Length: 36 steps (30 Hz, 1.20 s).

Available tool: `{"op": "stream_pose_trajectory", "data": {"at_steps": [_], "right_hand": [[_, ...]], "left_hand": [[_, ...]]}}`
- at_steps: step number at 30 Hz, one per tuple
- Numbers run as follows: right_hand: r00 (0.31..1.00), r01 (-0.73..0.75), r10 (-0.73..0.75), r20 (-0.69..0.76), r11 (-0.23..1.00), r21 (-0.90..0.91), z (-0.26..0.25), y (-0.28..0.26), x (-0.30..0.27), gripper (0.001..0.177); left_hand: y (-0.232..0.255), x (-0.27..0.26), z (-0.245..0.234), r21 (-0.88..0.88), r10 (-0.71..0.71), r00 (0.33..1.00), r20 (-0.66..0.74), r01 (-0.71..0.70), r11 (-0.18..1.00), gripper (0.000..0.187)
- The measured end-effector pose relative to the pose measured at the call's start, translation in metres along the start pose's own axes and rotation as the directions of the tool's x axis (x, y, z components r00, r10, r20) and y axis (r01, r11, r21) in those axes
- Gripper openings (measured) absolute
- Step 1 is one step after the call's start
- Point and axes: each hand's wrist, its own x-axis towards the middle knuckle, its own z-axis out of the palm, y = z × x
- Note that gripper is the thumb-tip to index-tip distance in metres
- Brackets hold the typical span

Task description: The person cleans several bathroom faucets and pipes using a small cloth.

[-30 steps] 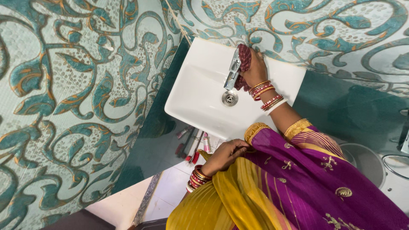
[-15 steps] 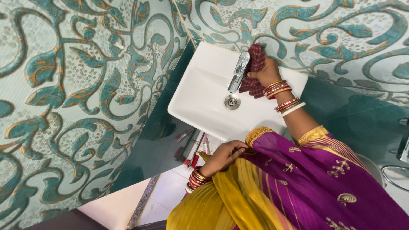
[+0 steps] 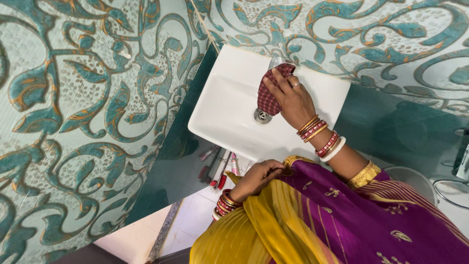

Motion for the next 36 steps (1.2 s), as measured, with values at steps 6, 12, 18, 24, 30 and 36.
{"op": "stream_pose_trajectory", "data": {"at_steps": [6, 12, 18, 24, 30, 36], "right_hand": [[0.995, 0.044, -0.043, -0.094, 0.999, 0.006, 0.001, 0.031, 0.029, 0.061], [0.991, 0.027, -0.024, -0.131, 0.999, 0.022, -0.003, 0.033, 0.038, 0.067], [0.998, 0.022, -0.019, -0.053, 0.998, 0.057, -0.003, -0.002, -0.01, 0.073], [0.996, 0.087, -0.086, -0.039, 0.996, 0.023, 0.016, -0.018, -0.034, 0.067], [0.999, 0.037, -0.039, 0.014, 0.989, 0.142, 0.03, -0.006, -0.026, 0.064], [1.0, -0.017, 0.019, -0.018, 0.996, 0.083, 0.027, 0.011, -0.002, 0.068]], "left_hand": [[0.003, -0.004, 0.001, -0.009, 0.009, 1.0, 0.004, -0.009, 1.0, 0.027], [0.001, -0.011, 0.003, 0.035, -0.015, 0.998, -0.055, 0.017, 0.999, 0.027], [0.001, -0.007, 0.004, -0.033, -0.038, 0.999, -0.035, 0.037, 0.999, 0.027], [0.005, -0.004, 0.002, 0.021, -0.011, 1.0, -0.007, 0.011, 1.0, 0.026], [0.007, -0.005, -0.004, -0.1, -0.053, 0.998, 0.018, 0.054, 0.993, 0.027], [0.005, -0.004, -0.001, -0.105, 0.003, 1.0, 0.015, -0.001, 0.995, 0.025]]}}
